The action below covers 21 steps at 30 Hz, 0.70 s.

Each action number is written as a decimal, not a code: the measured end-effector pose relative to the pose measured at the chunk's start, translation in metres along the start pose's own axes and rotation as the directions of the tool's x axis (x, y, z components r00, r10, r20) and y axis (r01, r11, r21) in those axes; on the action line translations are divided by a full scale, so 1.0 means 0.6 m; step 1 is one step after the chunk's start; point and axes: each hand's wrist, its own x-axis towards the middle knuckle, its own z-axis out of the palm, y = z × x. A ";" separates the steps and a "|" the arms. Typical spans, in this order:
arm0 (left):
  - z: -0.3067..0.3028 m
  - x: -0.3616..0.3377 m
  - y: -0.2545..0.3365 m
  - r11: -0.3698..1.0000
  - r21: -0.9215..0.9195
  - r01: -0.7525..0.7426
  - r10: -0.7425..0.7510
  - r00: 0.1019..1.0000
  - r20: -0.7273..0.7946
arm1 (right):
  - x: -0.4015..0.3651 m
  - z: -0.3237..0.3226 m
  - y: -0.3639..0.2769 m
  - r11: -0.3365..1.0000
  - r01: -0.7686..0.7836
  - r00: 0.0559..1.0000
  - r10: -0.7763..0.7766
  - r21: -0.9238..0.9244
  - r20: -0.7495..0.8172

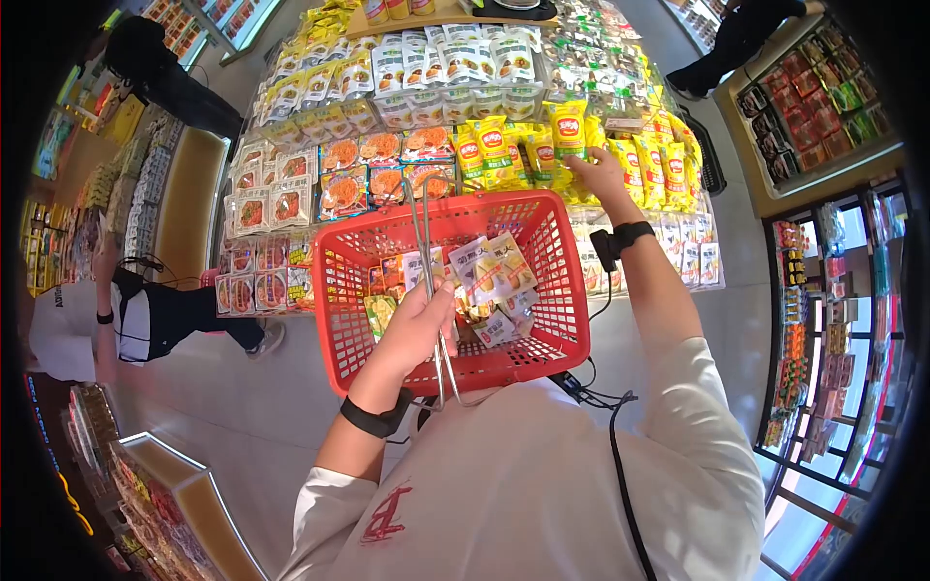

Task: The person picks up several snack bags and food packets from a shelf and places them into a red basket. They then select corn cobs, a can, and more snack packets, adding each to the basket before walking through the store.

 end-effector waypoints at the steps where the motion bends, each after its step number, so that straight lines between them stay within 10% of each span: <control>1: 0.000 -0.001 0.000 1.000 0.002 -0.009 0.009 1.000 0.008 | -0.005 -0.008 0.003 0.977 -0.066 0.998 0.064 0.204 0.017; 4: -0.002 0.001 0.001 1.000 0.002 -0.024 0.024 0.999 0.024 | -0.058 -0.041 -0.016 0.961 0.264 0.920 -0.225 0.084 -0.321; 10: -0.002 0.003 0.000 1.000 -0.008 -0.029 0.029 0.999 0.038 | -0.230 -0.094 -0.120 0.771 0.002 0.987 -0.103 0.636 0.122; 21: -0.004 0.008 -0.002 1.000 -0.022 -0.017 0.018 0.998 0.052 | -0.406 0.025 -0.058 0.960 -0.055 0.882 -0.081 0.273 0.464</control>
